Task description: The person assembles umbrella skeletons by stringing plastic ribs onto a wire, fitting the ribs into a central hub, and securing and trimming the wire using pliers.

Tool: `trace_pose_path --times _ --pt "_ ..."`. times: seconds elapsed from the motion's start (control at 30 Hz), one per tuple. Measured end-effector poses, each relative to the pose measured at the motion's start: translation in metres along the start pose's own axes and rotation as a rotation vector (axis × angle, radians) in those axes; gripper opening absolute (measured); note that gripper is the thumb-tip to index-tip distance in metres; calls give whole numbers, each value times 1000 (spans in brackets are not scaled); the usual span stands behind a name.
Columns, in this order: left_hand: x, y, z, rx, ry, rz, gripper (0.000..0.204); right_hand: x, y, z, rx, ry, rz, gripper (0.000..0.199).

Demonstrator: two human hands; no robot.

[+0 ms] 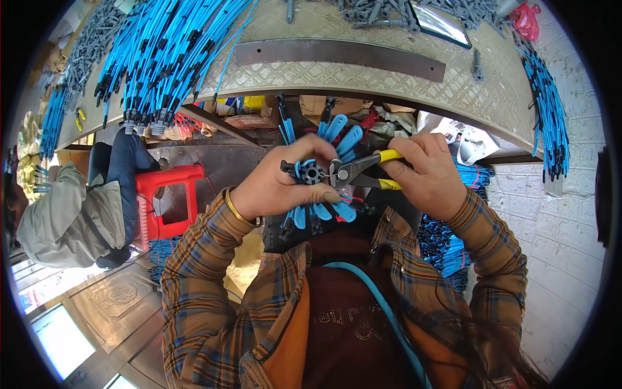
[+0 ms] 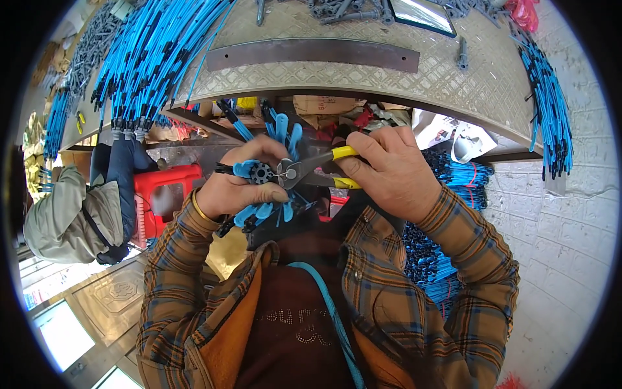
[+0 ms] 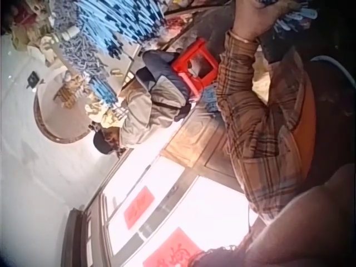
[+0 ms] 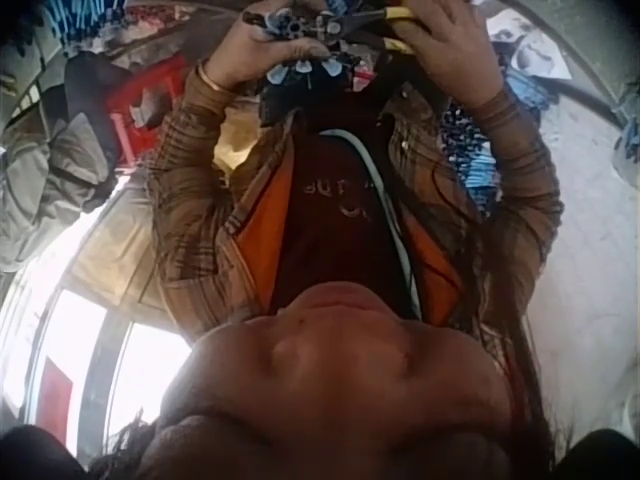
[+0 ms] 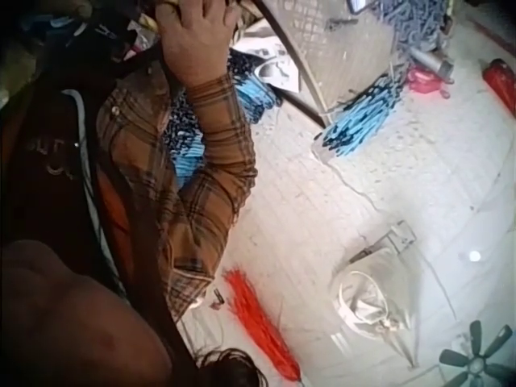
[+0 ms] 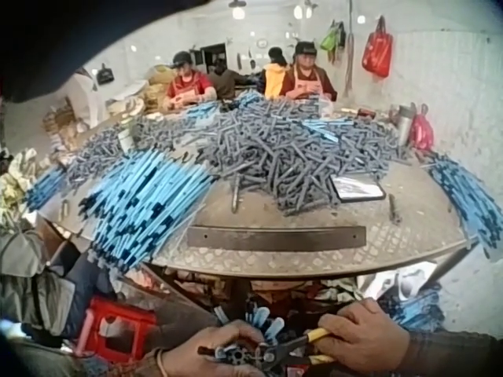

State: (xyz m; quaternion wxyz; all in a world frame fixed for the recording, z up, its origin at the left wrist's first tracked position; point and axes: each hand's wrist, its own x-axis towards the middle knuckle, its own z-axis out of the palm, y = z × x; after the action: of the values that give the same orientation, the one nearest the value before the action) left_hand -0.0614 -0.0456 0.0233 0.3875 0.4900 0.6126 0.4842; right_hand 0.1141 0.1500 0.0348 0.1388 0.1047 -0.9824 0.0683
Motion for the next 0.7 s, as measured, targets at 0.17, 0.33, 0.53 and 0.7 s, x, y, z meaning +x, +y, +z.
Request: trace_pose_path --times 0.17,0.33,0.53,0.7 --pt "-1 -2 3 21 -2 88 44 -6 -2 -2 268 -127 35 18" --pt "1 2 1 48 -58 80 43 -13 6 1 1211 -759 453 33" --pt "8 2 4 97 -176 150 41 -44 -4 52 1715 -813 433 30" --pt "2 0 -1 80 -132 85 41 -24 -16 4 923 -210 230 34"
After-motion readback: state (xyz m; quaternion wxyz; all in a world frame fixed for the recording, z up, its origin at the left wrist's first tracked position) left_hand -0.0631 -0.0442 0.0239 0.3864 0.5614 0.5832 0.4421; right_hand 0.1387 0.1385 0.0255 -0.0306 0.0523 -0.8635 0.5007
